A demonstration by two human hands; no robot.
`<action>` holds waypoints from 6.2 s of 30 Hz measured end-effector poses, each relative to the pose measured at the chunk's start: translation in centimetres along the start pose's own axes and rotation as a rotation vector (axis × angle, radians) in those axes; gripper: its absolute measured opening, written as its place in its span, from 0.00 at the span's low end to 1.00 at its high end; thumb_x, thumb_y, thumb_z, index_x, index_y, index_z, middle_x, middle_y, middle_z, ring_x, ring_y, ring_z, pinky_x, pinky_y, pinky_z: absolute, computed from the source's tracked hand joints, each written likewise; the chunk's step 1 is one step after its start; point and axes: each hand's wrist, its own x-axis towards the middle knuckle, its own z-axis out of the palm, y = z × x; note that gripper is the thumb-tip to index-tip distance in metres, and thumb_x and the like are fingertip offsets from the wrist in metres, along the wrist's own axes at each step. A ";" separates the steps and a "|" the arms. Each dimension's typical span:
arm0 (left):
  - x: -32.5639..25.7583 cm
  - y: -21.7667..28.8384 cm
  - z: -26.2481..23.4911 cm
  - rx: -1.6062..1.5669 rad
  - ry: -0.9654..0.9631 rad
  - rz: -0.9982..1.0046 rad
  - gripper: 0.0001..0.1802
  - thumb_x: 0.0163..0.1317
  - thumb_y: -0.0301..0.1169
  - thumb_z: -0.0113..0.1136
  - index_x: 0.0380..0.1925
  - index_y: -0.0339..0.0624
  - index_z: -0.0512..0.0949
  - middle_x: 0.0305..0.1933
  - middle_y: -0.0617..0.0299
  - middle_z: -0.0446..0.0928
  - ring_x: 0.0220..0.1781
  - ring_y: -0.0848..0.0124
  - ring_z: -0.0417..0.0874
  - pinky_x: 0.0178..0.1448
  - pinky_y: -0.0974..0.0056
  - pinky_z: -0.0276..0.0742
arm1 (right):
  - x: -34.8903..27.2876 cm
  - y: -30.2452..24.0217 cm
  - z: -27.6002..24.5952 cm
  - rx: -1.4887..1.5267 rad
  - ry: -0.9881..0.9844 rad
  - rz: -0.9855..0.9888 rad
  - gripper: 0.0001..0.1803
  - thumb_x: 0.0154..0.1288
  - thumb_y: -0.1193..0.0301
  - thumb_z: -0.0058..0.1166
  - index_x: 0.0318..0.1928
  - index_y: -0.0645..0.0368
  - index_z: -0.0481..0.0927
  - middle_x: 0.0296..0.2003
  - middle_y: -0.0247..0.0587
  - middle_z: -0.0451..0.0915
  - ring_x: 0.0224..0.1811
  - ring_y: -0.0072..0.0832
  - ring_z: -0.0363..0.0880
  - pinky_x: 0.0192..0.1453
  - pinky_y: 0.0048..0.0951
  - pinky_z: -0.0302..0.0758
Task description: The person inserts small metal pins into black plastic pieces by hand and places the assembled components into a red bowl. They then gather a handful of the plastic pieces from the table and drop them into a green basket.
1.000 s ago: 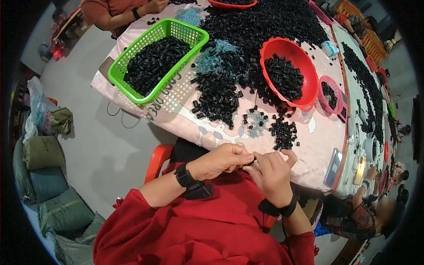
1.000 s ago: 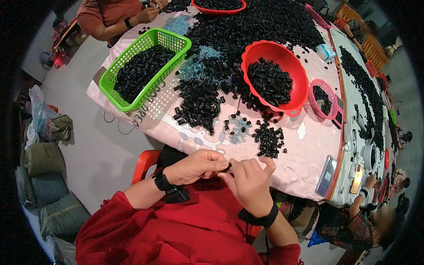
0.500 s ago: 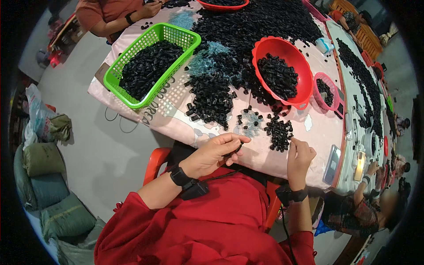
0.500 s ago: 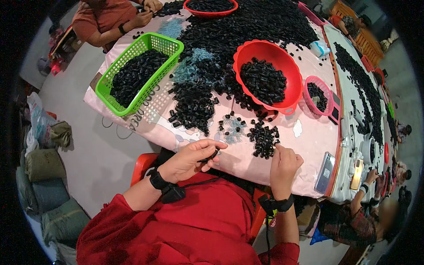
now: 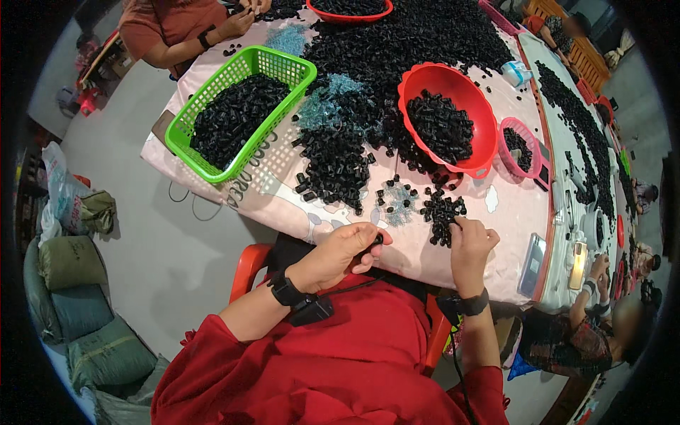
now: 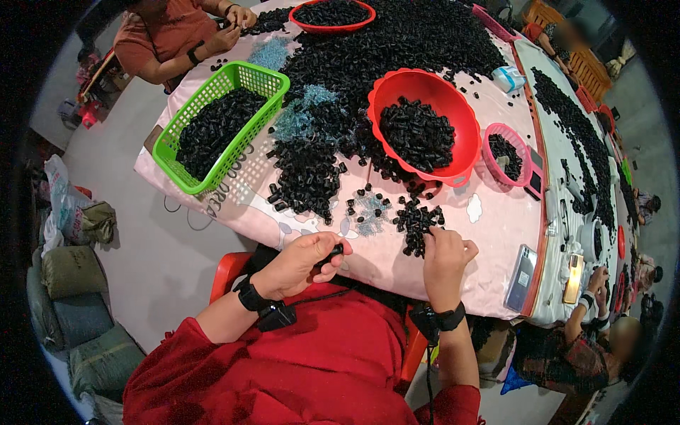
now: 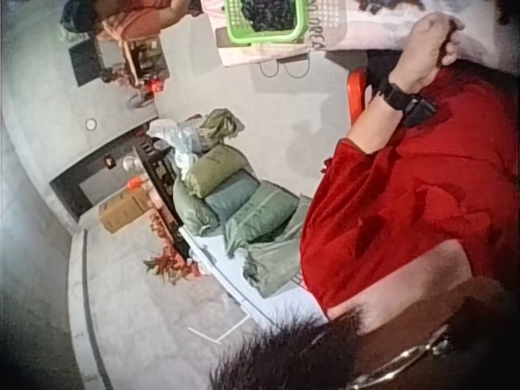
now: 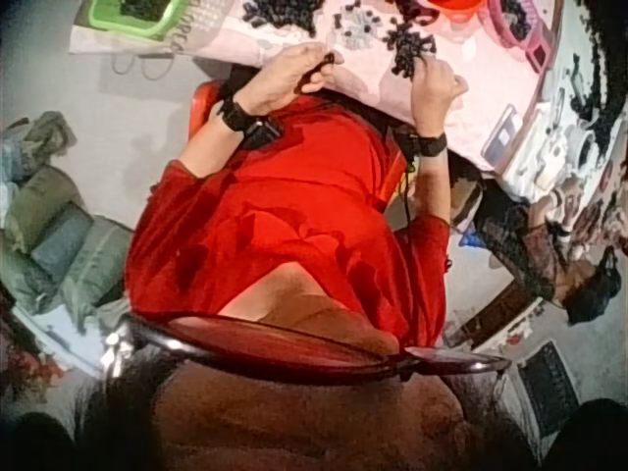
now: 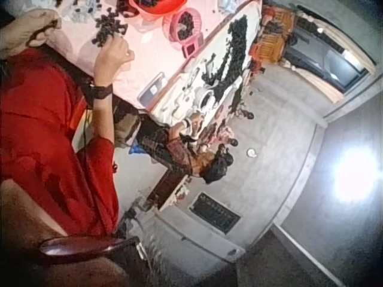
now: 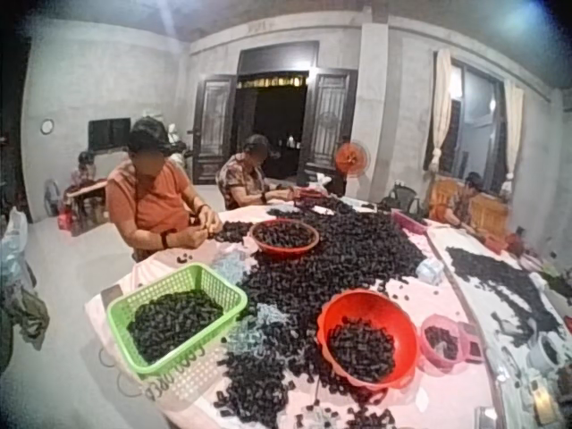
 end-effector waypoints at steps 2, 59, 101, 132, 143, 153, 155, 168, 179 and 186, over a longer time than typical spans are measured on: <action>0.2 0.1 -0.2 -0.025 -0.005 -0.014 0.24 0.79 0.47 0.49 0.54 0.34 0.74 0.37 0.66 0.72 0.30 0.81 0.69 0.30 0.75 0.67 | 0.2 0.3 -0.1 0.049 0.008 0.035 0.10 0.65 0.73 0.62 0.46 0.56 0.82 0.36 0.35 0.80 0.43 0.30 0.77 0.56 0.39 0.60; 4.0 2.8 -2.8 1.589 0.827 0.622 0.10 0.58 0.30 0.68 0.31 0.37 0.76 0.37 0.51 0.75 0.36 0.49 0.81 0.40 0.51 0.79 | 0.0 -3.1 -2.4 0.199 -0.057 -0.070 0.11 0.64 0.80 0.59 0.47 0.60 0.83 0.34 0.37 0.79 0.39 0.32 0.77 0.58 0.38 0.61; 0.7 0.2 -3.2 0.726 -0.054 -0.083 0.14 0.73 0.36 0.59 0.47 0.36 0.81 0.41 0.63 0.84 0.38 0.78 0.84 0.41 0.72 0.80 | 5.4 -9.9 2.5 0.028 -0.198 -0.535 0.22 0.58 0.73 0.54 0.55 0.59 0.81 0.44 0.34 0.78 0.49 0.31 0.75 0.59 0.42 0.60; 0.7 0.0 -3.6 0.687 -0.062 -0.104 0.16 0.73 0.37 0.59 0.50 0.36 0.82 0.43 0.64 0.84 0.38 0.77 0.85 0.42 0.71 0.81 | 10.1 -7.9 4.4 0.211 -0.134 -0.350 0.11 0.59 0.77 0.61 0.44 0.56 0.84 0.34 0.38 0.75 0.39 0.36 0.75 0.46 0.39 0.62; 0.8 -0.1 -3.4 0.696 -0.059 -0.100 0.15 0.74 0.37 0.59 0.50 0.37 0.82 0.42 0.64 0.84 0.37 0.78 0.85 0.42 0.71 0.81 | 10.1 -7.1 4.1 0.484 -0.161 -0.208 0.02 0.67 0.78 0.55 0.39 0.62 0.78 0.36 0.49 0.75 0.38 0.47 0.77 0.41 0.43 0.73; 1.0 -0.3 -3.6 0.703 -0.057 -0.103 0.16 0.73 0.38 0.60 0.50 0.37 0.83 0.43 0.63 0.84 0.38 0.78 0.85 0.41 0.72 0.81 | 8.7 -4.9 3.5 0.478 -0.146 -0.078 0.06 0.72 0.76 0.53 0.46 0.65 0.79 0.38 0.46 0.78 0.35 0.33 0.78 0.40 0.33 0.75; 1.0 -0.2 -3.7 0.704 -0.056 -0.107 0.16 0.73 0.38 0.60 0.50 0.37 0.83 0.43 0.63 0.84 0.38 0.78 0.85 0.41 0.72 0.81 | 9.2 -5.2 3.6 0.425 -0.149 -0.145 0.06 0.71 0.77 0.54 0.46 0.65 0.80 0.37 0.48 0.76 0.38 0.39 0.79 0.43 0.36 0.75; 0.8 -0.4 -3.5 0.690 -0.040 -0.110 0.16 0.73 0.36 0.59 0.51 0.35 0.82 0.43 0.61 0.85 0.37 0.76 0.86 0.40 0.71 0.81 | 11.3 -7.3 6.0 0.313 -0.281 -0.225 0.07 0.63 0.77 0.61 0.37 0.69 0.77 0.36 0.56 0.73 0.38 0.54 0.76 0.42 0.46 0.73; 0.8 -0.3 -3.7 0.688 -0.037 -0.082 0.16 0.73 0.35 0.58 0.51 0.34 0.82 0.43 0.60 0.85 0.36 0.75 0.87 0.39 0.70 0.81 | 11.0 -6.2 6.0 0.461 -0.183 -0.130 0.04 0.65 0.80 0.57 0.38 0.68 0.76 0.37 0.53 0.73 0.39 0.51 0.75 0.45 0.43 0.72; 0.8 -0.4 -3.8 0.687 -0.068 -0.121 0.19 0.75 0.37 0.57 0.55 0.34 0.80 0.47 0.61 0.84 0.40 0.76 0.85 0.43 0.71 0.81 | 10.9 -6.2 5.8 0.412 -0.240 -0.164 0.05 0.68 0.80 0.53 0.42 0.67 0.77 0.38 0.55 0.73 0.42 0.51 0.75 0.48 0.43 0.72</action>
